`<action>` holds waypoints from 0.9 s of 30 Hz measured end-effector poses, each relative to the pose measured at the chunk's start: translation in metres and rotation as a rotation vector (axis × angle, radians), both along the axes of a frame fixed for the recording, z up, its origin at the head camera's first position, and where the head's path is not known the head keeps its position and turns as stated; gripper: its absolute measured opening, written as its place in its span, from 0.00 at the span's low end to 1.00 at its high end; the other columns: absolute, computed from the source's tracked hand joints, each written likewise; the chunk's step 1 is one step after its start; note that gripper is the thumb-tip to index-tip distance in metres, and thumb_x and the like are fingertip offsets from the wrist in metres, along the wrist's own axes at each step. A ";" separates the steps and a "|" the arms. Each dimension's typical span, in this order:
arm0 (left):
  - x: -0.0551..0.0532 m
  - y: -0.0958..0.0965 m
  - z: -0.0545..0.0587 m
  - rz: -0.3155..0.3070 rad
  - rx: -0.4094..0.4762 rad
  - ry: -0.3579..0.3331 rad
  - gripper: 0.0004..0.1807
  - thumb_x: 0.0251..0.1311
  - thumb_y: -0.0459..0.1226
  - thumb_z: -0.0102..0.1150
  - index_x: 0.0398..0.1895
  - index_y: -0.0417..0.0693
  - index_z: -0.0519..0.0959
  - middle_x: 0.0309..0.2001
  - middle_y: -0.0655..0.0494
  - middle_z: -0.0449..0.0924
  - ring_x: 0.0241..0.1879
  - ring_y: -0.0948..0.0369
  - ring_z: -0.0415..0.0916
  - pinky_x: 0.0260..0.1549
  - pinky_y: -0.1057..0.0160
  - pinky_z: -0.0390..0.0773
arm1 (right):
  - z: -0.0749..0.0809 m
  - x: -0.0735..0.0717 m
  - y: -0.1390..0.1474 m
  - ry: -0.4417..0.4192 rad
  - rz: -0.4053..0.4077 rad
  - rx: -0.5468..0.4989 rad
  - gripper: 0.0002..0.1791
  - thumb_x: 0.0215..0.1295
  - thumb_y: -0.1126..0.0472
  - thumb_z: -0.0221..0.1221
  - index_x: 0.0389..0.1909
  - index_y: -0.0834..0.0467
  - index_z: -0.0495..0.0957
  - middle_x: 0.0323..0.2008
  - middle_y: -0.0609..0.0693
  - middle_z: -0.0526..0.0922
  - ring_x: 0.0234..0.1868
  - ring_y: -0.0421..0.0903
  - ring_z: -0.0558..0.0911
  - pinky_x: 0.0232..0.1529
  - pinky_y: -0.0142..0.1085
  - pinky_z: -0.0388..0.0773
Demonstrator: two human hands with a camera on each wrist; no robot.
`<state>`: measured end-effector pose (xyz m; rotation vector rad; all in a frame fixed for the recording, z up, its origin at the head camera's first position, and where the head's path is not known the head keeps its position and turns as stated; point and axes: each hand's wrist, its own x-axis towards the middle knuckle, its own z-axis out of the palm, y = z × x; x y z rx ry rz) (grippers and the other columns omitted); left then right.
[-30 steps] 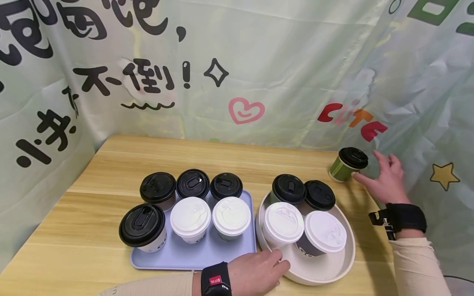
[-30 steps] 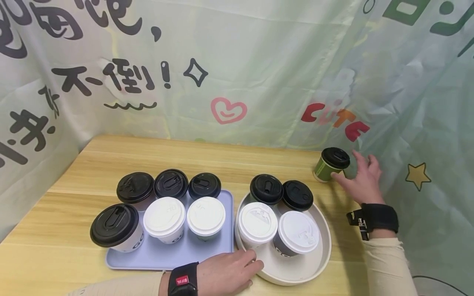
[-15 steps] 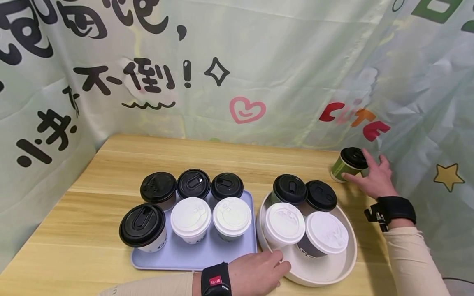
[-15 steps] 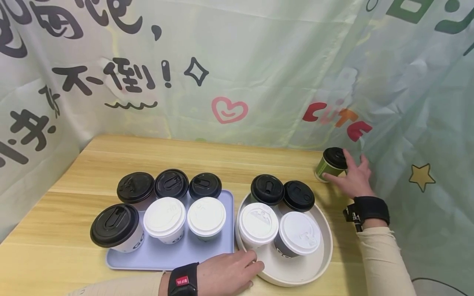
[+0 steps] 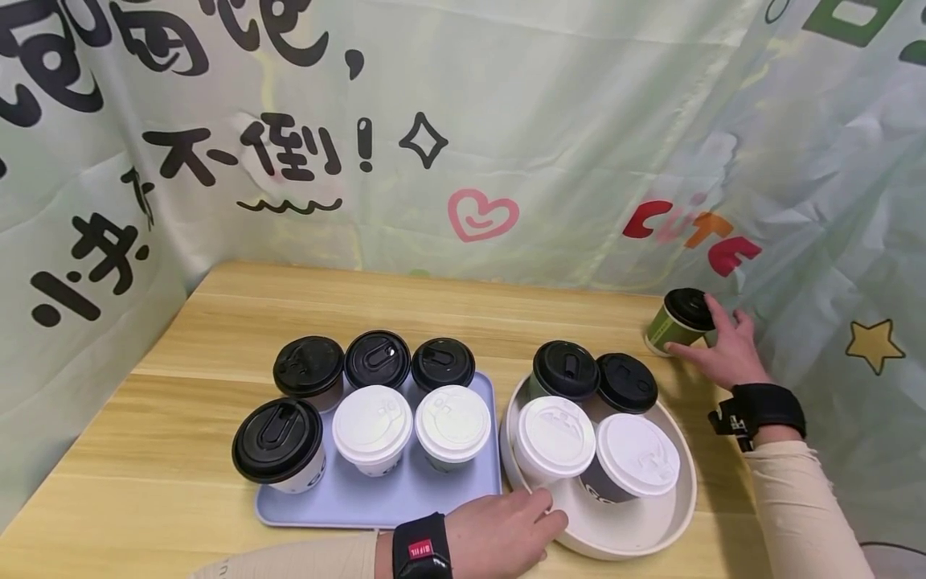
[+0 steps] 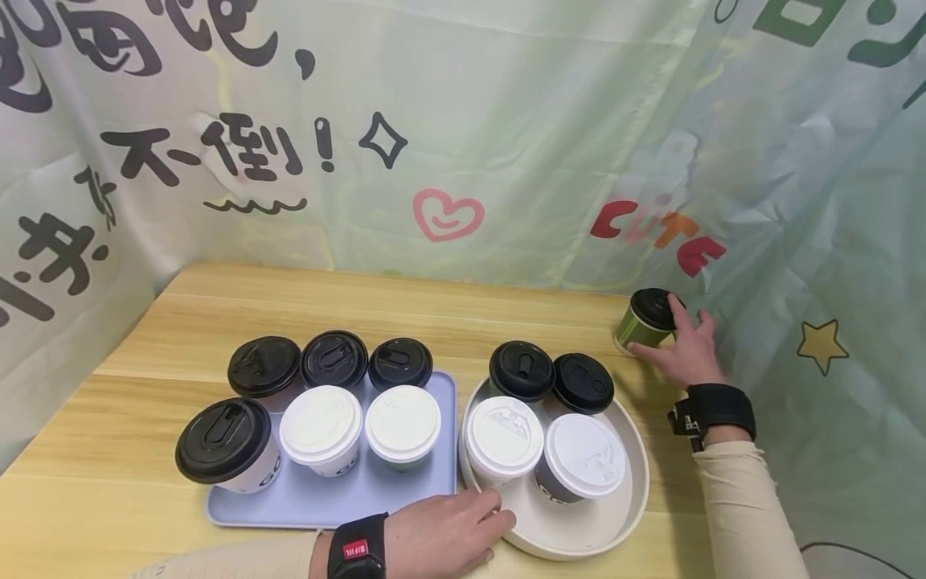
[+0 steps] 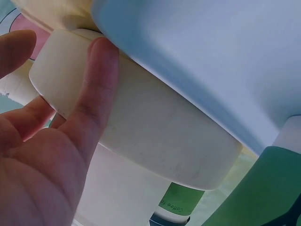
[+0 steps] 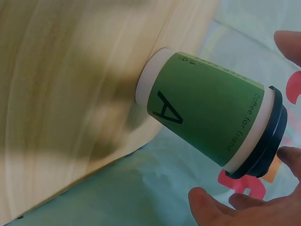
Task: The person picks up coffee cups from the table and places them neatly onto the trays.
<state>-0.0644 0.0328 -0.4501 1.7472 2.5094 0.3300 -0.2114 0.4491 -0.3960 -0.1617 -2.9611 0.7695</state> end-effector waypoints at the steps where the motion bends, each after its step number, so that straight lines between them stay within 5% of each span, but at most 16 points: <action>1: 0.000 0.000 0.000 -0.002 0.000 -0.004 0.17 0.70 0.44 0.64 0.58 0.54 0.75 0.41 0.63 0.71 0.33 0.73 0.68 0.28 0.76 0.67 | 0.000 0.000 -0.001 -0.001 0.001 -0.002 0.62 0.66 0.41 0.66 0.83 0.56 0.32 0.75 0.80 0.25 0.69 0.88 0.46 0.58 0.79 0.55; 27: 0.000 -0.001 0.001 -0.012 0.014 0.023 0.17 0.70 0.44 0.65 0.56 0.53 0.75 0.41 0.62 0.71 0.32 0.73 0.68 0.28 0.77 0.67 | -0.009 -0.016 -0.004 0.038 0.014 0.021 0.62 0.62 0.43 0.69 0.82 0.62 0.40 0.74 0.82 0.29 0.68 0.87 0.49 0.58 0.78 0.58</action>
